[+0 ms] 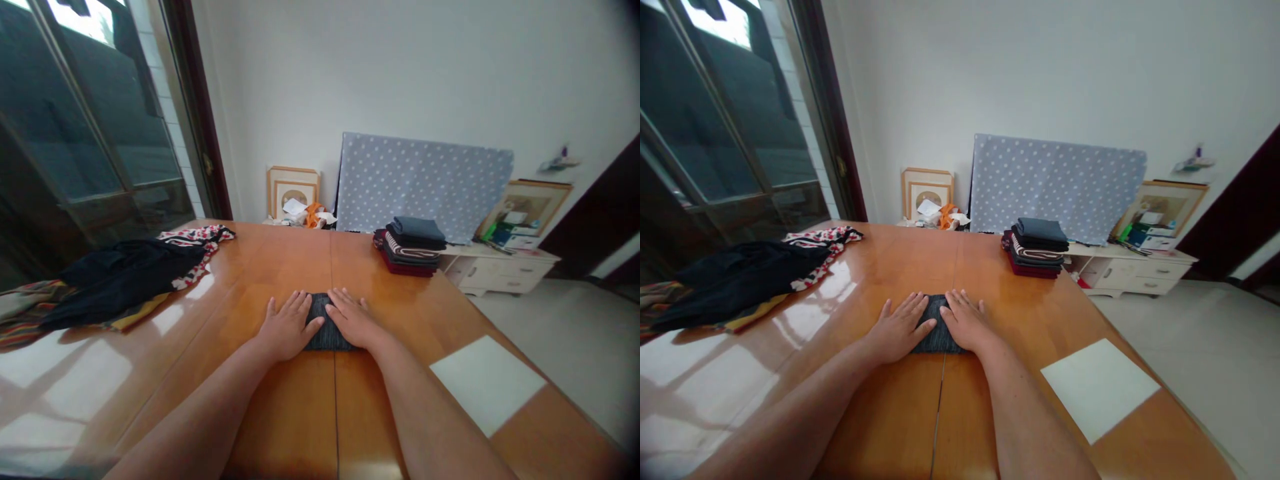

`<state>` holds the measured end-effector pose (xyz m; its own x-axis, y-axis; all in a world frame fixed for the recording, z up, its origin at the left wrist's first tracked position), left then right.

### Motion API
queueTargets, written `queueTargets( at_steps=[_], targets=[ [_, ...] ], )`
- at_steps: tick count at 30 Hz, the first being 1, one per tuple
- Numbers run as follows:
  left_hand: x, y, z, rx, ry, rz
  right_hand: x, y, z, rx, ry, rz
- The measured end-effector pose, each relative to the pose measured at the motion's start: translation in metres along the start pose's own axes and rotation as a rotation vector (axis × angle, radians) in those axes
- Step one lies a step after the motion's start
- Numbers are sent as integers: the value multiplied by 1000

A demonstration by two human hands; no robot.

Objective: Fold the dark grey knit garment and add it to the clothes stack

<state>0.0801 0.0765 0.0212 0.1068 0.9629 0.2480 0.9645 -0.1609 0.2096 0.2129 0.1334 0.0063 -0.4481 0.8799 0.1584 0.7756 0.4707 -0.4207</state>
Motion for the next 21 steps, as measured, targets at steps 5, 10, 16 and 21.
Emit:
queueTargets(
  at_steps=[5,10,16,21],
  targets=[
    [2,1,0,39,15,7,-3,-5,-5,10,0,2],
    [8,-1,2,67,32,20,-3,-9,-13,7,17,6],
    [11,-3,8,49,15,48,-4,-16,-18,-51,39,3],
    [15,-9,10,24,38,23,-7,-26,-29,-139,71,-18]
  ],
)
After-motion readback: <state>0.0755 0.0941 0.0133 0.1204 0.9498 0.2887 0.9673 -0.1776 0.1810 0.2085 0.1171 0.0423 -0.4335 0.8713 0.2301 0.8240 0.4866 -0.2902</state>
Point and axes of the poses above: each hand's wrist, its own x-axis towards the middle knuckle, its own z-axis out of the palm, y = z × x, the point moved 9 cm from there along x, towards the middle knuckle, and after that the axes turned 11 degrees about y, right-handed, at the moved point
